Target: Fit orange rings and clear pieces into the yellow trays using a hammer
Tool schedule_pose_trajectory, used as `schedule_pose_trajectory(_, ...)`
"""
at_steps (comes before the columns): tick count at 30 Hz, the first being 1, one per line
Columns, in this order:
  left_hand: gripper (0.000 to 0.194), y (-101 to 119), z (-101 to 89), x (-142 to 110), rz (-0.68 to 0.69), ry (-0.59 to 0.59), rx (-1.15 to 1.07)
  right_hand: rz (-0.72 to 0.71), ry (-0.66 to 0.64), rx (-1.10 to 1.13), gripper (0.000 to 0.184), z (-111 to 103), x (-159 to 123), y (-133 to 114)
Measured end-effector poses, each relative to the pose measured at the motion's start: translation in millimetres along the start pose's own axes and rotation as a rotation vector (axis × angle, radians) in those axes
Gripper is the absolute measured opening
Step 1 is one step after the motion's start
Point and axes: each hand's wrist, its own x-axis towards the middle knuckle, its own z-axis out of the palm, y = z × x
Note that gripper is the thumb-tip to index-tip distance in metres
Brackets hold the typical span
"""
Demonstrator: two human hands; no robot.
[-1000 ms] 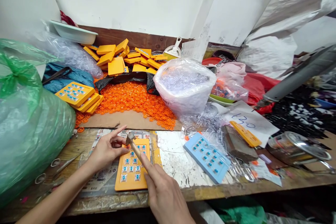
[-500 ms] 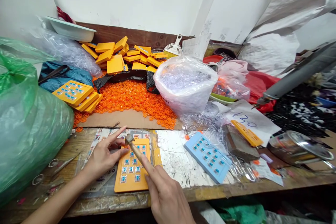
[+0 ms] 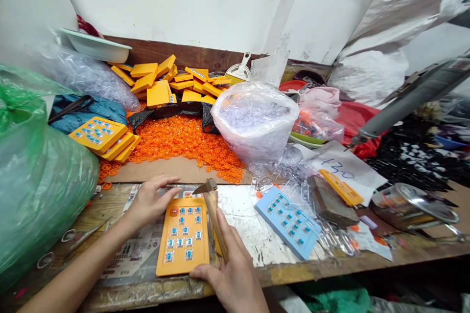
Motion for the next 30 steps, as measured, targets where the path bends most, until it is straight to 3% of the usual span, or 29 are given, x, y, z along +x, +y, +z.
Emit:
schedule_pose_trajectory(3,0.019,2.4,19.8,42.1,0.061,-0.04,0.033,0.098,-0.095,0.087,0.102,2.0,8.4,1.0)
schedule_pose_trajectory(6,0.014,5.1,40.2,76.8,0.108,-0.122,0.071,0.119,-0.109,0.088,0.106,1.7,13.2,-2.1)
schedule_pose_trajectory(11,0.018,5.1,51.0,94.8,0.12,-0.239,0.114,0.188,-0.099,0.086,0.115,0.1,14.7,0.6)
schedule_pose_trajectory(16,0.019,0.4,48.4,88.0,0.119,-0.27,0.137,0.187,-0.115,0.105,0.112,0.2,16.0,1.4)
schedule_pose_trajectory(20,0.012,3.0,43.0,76.9,0.113,-0.24,0.117,0.134,-0.072,0.162,0.098,0.8,11.1,0.2)
schedule_pose_trajectory(25,0.035,12.9,11.5,24.5,0.081,-0.177,0.043,-0.077,0.085,0.115,0.049,-0.1,-1.8,6.5)
schedule_pose_trajectory(30,0.049,22.2,-8.9,-21.6,0.029,-0.223,-0.024,-0.293,0.08,-0.031,0.038,-7.1,-4.2,-10.6)
